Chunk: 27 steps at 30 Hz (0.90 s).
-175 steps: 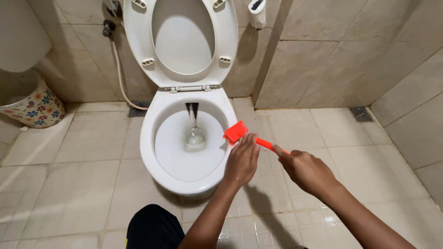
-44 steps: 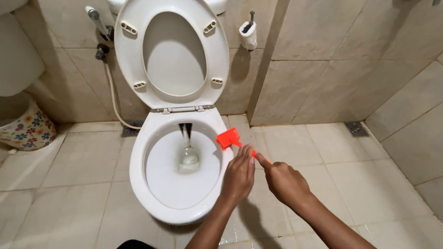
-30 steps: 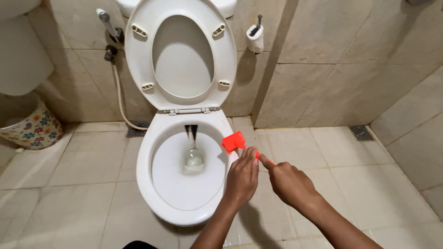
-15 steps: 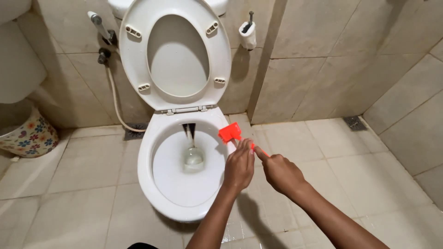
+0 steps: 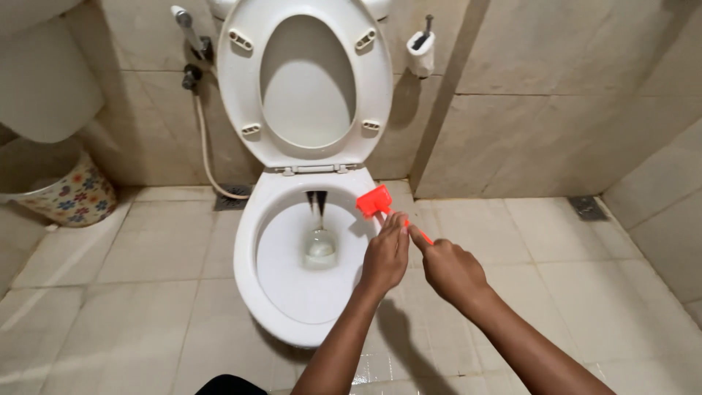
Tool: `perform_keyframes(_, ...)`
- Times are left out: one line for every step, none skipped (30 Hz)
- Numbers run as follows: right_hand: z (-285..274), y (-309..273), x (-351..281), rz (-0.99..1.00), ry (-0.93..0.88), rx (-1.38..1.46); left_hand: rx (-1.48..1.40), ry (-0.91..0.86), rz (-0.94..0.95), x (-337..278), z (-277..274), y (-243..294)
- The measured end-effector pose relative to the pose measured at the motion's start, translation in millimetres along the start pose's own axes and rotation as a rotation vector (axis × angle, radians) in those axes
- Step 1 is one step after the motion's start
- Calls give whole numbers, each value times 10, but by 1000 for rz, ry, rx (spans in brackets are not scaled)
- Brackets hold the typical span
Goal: The person uses a red toilet brush to scrub the inside of a white toilet bowl. They then scrub the underside of the toilet seat and the rim of the bowl.
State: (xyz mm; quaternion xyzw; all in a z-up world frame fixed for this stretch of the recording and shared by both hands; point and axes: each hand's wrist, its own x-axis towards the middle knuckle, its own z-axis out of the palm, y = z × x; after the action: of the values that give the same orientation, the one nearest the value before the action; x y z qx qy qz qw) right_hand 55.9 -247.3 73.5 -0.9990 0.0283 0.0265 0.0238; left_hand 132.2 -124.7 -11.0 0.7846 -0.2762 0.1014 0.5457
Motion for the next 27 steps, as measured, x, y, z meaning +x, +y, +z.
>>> perform_keyframes(33,-18,87,-12,-2,2,7,8,-6,43,-12,-56)
perform_keyframes(55,-34,188,-18,14,-14,2,33,-2,104,-27,-110)
perform_keyframes(75,-51,288,-24,31,-31,-3,57,4,165,-43,-163)
perform_keyframes(140,-39,373,-35,30,-29,4,65,-1,221,-53,-230)
perform_keyframes(204,-27,458,-48,67,-41,3,50,-8,278,-65,-296)
perform_keyframes(258,-20,561,-61,108,-51,2,36,-11,357,-87,-364)
perform_keyframes(217,-20,596,-72,112,-49,10,44,-12,397,-117,-351)
perform_keyframes(185,-10,602,-66,95,-16,18,20,-32,414,-128,-329)
perform_keyframes(154,3,611,-61,77,16,26,-5,-52,433,-137,-310)
perform_keyframes(87,-2,554,-57,77,15,24,-7,-51,397,-113,-296)
perform_keyframes(20,-7,499,-55,42,-6,9,4,-38,362,-91,-284)
perform_keyframes(-47,-15,447,-55,6,-28,-5,16,-25,327,-71,-273)
perform_keyframes(-123,-25,377,-52,6,-29,-7,15,-24,272,-61,-197)
perform_keyframes(-199,-36,302,-34,-51,-53,-21,7,-27,211,-49,-121)
perform_keyframes(-274,-48,228,-16,-108,-76,-35,0,-30,151,-39,-46)
perform_keyframes(-258,-29,201,-6,-114,-75,-41,-10,-33,127,-23,-27)
perform_keyframes(-242,-15,171,-4,-106,-59,-61,3,-22,99,-12,-7)
perform_keyframes(-243,-17,188,-18,-92,-48,-73,32,-12,101,-31,1)
perform_keyframes(-188,6,251,-24,-92,-51,-72,38,-14,157,-19,-63)
perform_keyframes(-126,19,307,-39,-46,-43,-23,22,-9,200,-18,-129)
perform_keyframes(-61,33,363,-55,-1,-35,26,6,-4,242,-15,-196)
perform_keyframes(3,30,428,-57,-8,-37,24,7,-11,292,-29,-246)
perform_keyframes(67,27,491,-41,15,-4,18,3,-5,341,-43,-297)
perform_keyframes(120,16,577,-29,41,30,15,4,3,412,-74,-351)
perform_keyframes(127,11,604,-35,38,28,16,9,-2,443,-119,-321)
perform_keyframes(129,10,636,-23,32,39,42,-31,-15,488,-164,-290)
perform_keyframes(129,10,667,-11,25,50,68,-72,-28,533,-209,-256)
